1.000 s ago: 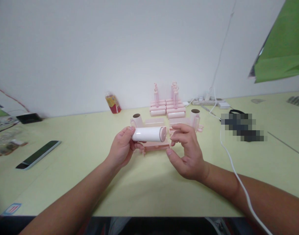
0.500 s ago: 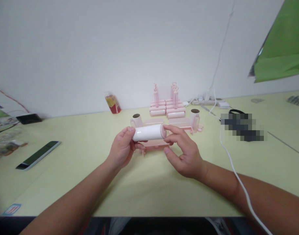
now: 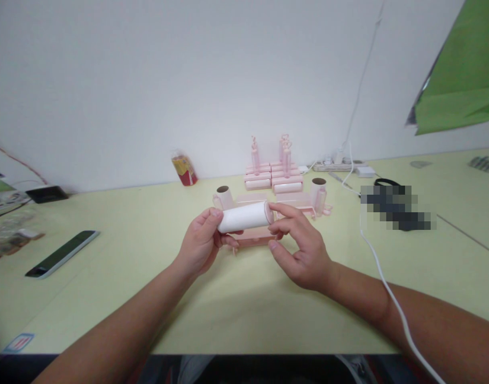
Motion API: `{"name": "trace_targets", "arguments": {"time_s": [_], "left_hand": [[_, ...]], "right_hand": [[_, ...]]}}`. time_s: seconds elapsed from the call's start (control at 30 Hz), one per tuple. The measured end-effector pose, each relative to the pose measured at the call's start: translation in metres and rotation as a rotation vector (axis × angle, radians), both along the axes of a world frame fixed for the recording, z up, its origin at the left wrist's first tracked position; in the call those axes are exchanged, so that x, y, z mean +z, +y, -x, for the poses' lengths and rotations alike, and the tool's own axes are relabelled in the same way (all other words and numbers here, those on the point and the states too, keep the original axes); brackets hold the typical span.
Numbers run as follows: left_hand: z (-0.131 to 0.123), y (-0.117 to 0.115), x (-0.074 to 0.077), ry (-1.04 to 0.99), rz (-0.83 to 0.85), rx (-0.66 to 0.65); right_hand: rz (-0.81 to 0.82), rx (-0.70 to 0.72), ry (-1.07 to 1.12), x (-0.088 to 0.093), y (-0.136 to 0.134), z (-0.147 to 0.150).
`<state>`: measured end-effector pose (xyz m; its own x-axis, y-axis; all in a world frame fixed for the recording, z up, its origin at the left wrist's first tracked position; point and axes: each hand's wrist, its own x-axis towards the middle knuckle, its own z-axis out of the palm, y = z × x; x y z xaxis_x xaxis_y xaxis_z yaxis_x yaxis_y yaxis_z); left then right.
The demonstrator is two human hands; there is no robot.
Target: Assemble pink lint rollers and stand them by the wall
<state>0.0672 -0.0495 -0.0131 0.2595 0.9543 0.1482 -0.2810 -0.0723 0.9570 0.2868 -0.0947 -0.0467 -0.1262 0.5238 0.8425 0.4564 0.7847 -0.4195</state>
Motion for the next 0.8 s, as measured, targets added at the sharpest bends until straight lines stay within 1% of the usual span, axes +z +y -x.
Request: {"name": "trace_targets", "arguments": {"time_s": [0.17, 0.43, 0.6, 0.8], "left_hand": [[0.0004, 0.0007, 0.0002, -0.004, 0.009, -0.008], [0.0010, -0.0003, 0.0002, 0.017, 0.052, -0.050], [-0.0002, -0.0016, -0.0008, 0.048, 0.053, -0.095], [-0.0006, -0.0019, -0.0022, 0.064, 0.056, -0.111]], "right_hand": [[0.001, 0.006, 0.004, 0.0006, 0.0002, 0.0000], [0.043, 0.032, 0.069, 0.0011, -0.0008, 0.0023], [0.052, 0.032, 0.085, 0.0003, 0.0001, 0.0021], [0.058, 0.037, 0.091, 0.0016, -0.0019, 0.0014]]}}
